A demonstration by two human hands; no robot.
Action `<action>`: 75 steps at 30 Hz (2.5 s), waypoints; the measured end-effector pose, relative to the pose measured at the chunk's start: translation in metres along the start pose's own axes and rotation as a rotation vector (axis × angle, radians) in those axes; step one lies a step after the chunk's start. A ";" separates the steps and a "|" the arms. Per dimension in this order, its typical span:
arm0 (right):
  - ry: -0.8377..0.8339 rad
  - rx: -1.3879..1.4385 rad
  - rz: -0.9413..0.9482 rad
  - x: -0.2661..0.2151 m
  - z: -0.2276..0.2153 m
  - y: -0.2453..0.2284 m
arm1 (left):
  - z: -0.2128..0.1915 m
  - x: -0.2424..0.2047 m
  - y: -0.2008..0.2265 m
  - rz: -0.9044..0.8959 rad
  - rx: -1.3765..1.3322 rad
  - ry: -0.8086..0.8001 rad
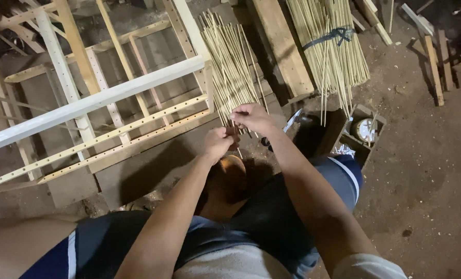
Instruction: Inserting thin bamboo sticks into pre-drilled holes of a wooden frame to assemble a structure, likely a birdcage.
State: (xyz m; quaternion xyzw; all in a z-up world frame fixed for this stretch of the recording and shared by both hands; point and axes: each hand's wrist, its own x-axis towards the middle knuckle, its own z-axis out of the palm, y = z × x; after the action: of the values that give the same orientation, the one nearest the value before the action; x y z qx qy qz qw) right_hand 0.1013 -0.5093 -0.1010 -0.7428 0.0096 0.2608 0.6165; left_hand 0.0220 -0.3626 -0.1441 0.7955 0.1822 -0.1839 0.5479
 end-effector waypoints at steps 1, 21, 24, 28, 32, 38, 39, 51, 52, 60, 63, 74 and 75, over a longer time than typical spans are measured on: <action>0.020 0.031 0.010 -0.002 0.002 -0.004 | -0.001 -0.001 -0.003 0.005 0.061 0.020; 0.176 -0.897 0.067 0.044 -0.003 0.084 | -0.003 0.035 -0.028 -0.049 0.256 0.148; 0.164 -0.911 0.005 0.031 -0.001 0.061 | 0.000 0.028 -0.026 -0.042 0.252 0.129; 0.269 -0.996 0.054 0.029 -0.001 0.052 | 0.002 0.028 -0.032 -0.055 0.217 0.136; 0.324 -1.121 0.020 0.030 0.001 0.046 | -0.002 0.029 -0.028 -0.068 0.196 0.124; 0.311 -1.261 -0.088 0.025 0.007 0.041 | 0.002 0.036 -0.031 -0.044 0.192 0.138; 0.312 -1.261 -0.089 0.031 0.007 0.048 | 0.001 0.035 -0.031 -0.042 0.192 0.139; 0.375 -1.272 0.155 0.044 0.028 0.057 | -0.010 0.009 -0.008 -0.127 0.143 0.042; 0.362 -1.059 0.168 0.053 0.019 0.073 | -0.009 0.013 -0.013 -0.082 0.166 0.078; 0.181 -0.363 0.214 0.019 0.008 0.031 | -0.009 0.009 -0.014 -0.036 0.204 0.110; 0.127 -0.255 0.226 0.000 0.017 0.003 | -0.004 -0.006 0.002 0.015 0.081 0.082; 0.112 -0.394 0.077 0.003 0.015 0.019 | -0.005 0.008 -0.023 0.008 0.168 0.107; 0.115 -0.393 0.078 0.012 0.010 0.028 | -0.003 0.014 -0.031 0.010 0.169 0.104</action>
State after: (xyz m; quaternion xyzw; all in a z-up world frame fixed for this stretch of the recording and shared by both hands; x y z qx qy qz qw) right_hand 0.0987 -0.5033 -0.1325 -0.8615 0.0225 0.2388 0.4475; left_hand 0.0191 -0.3489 -0.1746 0.8483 0.1904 -0.1544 0.4695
